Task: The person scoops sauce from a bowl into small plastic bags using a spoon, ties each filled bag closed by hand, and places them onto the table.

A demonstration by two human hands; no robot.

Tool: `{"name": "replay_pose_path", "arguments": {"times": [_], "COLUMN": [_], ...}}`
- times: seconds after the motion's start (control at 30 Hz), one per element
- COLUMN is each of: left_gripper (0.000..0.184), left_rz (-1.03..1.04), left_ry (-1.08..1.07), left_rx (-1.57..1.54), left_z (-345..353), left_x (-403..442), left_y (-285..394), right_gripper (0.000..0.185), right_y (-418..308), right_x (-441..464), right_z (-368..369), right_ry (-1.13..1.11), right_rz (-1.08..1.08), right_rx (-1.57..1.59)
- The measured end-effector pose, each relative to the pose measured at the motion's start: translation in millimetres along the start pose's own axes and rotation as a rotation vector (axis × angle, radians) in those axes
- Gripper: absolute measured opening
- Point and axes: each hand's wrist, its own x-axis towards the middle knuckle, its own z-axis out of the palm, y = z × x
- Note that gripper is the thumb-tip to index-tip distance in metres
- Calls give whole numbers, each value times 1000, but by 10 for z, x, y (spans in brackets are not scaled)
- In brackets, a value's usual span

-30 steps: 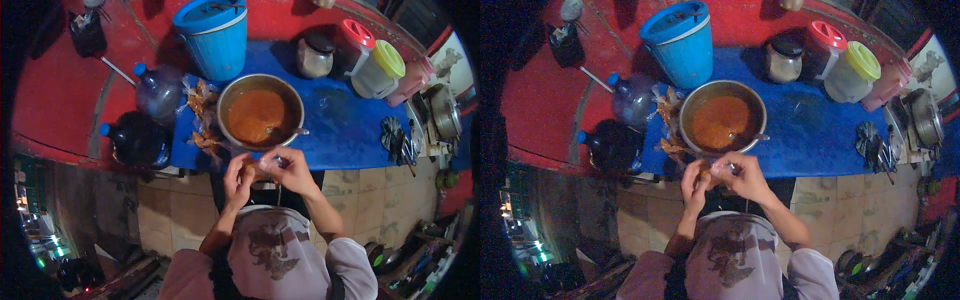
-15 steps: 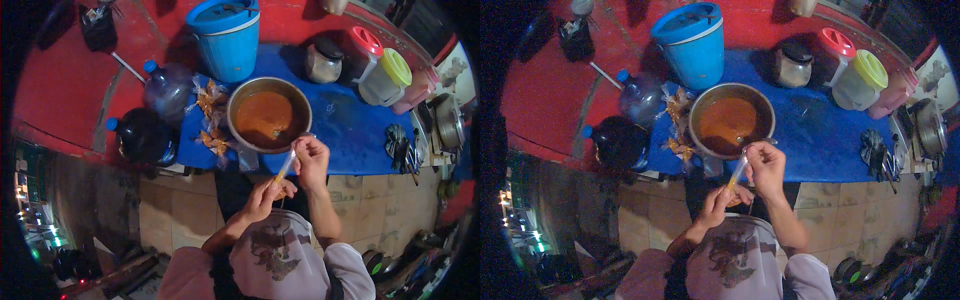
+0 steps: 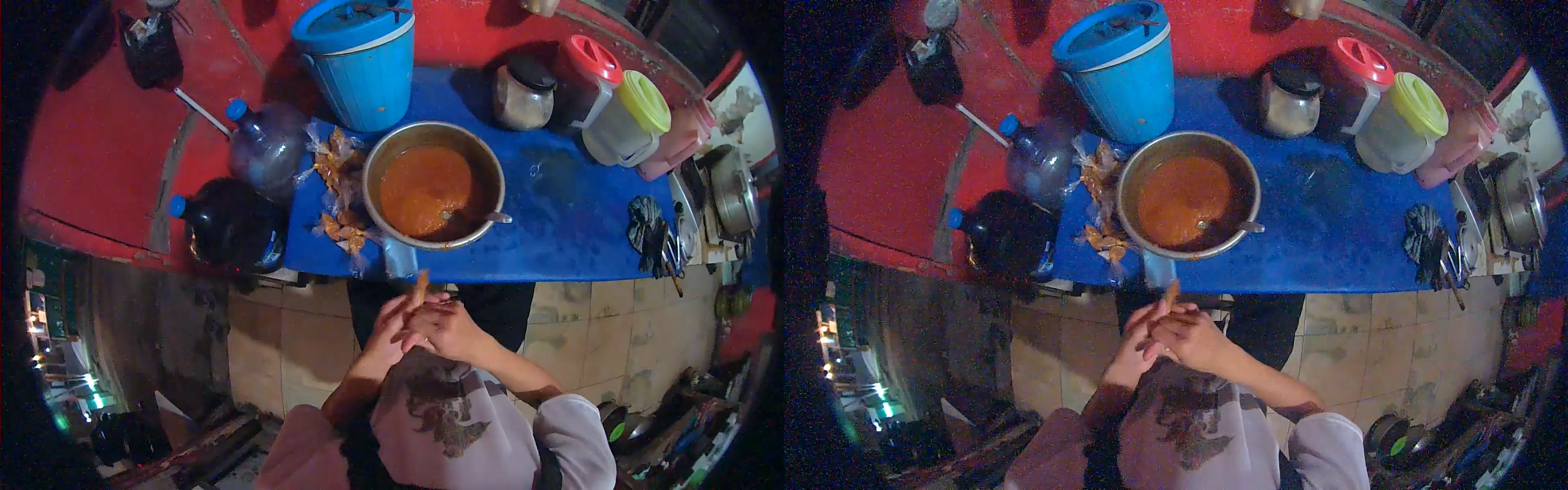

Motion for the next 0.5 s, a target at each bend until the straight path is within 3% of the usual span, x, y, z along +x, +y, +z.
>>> {"name": "replay_pose_path", "arguments": {"times": [0.1, 0.2, 0.23, 0.3, 0.37, 0.4, 0.43, 0.47, 0.5], "left_gripper": [11, 8, 7, 8, 13, 13, 18, 24, 24], "left_rz": [128, 98, 100, 117, 153, 152, 247, 341, 342], "left_ry": [-40, -28, -68, -129, 189, 189, 192, 184, 186], "left_rx": [-120, -213, -269, -278, 387, 389, 946, 1500, 1500], "left_z": [-131, -124, -129, -113, -131, -132, -131, -126, -82], "left_x": [95, 186, 211, 222, 201, 203, 196, 192, 192], "left_y": [-78, -110, -115, -115, -122, -126, -143, -157, -113], "right_gripper": [23, 21, 18, 17, 19, 19, 19, 16, 14], "right_y": [-35, 100, 152, 174, 119, 229, 276, 333, 389], "right_x": [-98, -344, -411, -421, -305, -225, -217, -225, -229], "right_z": [53, 114, 151, 155, 121, -29, -45, -38, -17], "right_ry": [-13, 41, 166, 290, 427, 199, 202, 154, 103], "right_rz": [54, 205, 288, 364, 520, 252, 255, 108, -44], "right_rx": [8, 292, 650, 1005, 883, 81, 82, -117, -315]}}
